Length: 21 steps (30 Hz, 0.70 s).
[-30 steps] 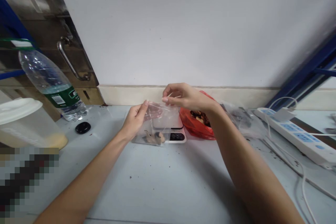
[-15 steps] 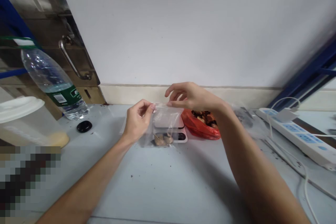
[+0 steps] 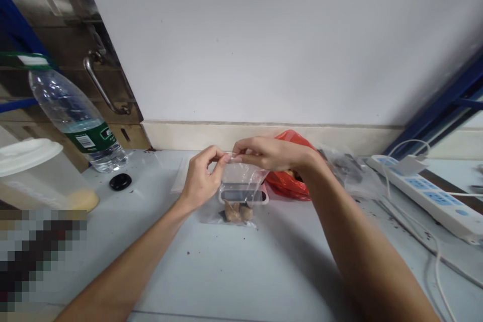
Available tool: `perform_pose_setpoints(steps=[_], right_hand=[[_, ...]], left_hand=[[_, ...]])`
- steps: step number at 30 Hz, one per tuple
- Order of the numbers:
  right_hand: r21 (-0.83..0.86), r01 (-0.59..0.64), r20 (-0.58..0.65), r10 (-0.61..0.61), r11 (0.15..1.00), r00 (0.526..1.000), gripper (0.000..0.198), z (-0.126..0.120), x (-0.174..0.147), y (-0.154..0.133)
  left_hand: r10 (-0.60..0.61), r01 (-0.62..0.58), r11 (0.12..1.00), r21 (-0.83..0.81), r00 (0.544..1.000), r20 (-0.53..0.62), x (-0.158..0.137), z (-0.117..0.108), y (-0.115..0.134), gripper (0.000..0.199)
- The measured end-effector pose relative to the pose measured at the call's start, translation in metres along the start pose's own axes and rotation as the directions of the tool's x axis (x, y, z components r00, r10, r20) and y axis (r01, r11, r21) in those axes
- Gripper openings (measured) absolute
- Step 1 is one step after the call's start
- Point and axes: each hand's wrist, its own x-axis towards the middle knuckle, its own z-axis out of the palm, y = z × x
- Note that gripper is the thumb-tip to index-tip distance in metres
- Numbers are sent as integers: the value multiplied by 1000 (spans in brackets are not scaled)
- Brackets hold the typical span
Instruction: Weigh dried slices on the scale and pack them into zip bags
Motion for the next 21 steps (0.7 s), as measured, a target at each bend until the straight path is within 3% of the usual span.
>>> perform_pose_setpoints(steps=[10, 18, 21], right_hand=[[-39, -14, 0, 14, 999, 1000, 22, -26, -25, 17], [-182, -244, -131, 222, 953, 966, 27, -45, -46, 18], [-188, -226, -172, 194, 956, 966, 20, -52, -59, 6]], left_hand=[[69, -69, 998, 15, 996, -49, 12, -18, 3, 24], [207, -204, 976, 76, 978, -35, 24, -16, 14, 22], [314, -314, 946, 78, 949, 10, 46, -13, 32, 19]])
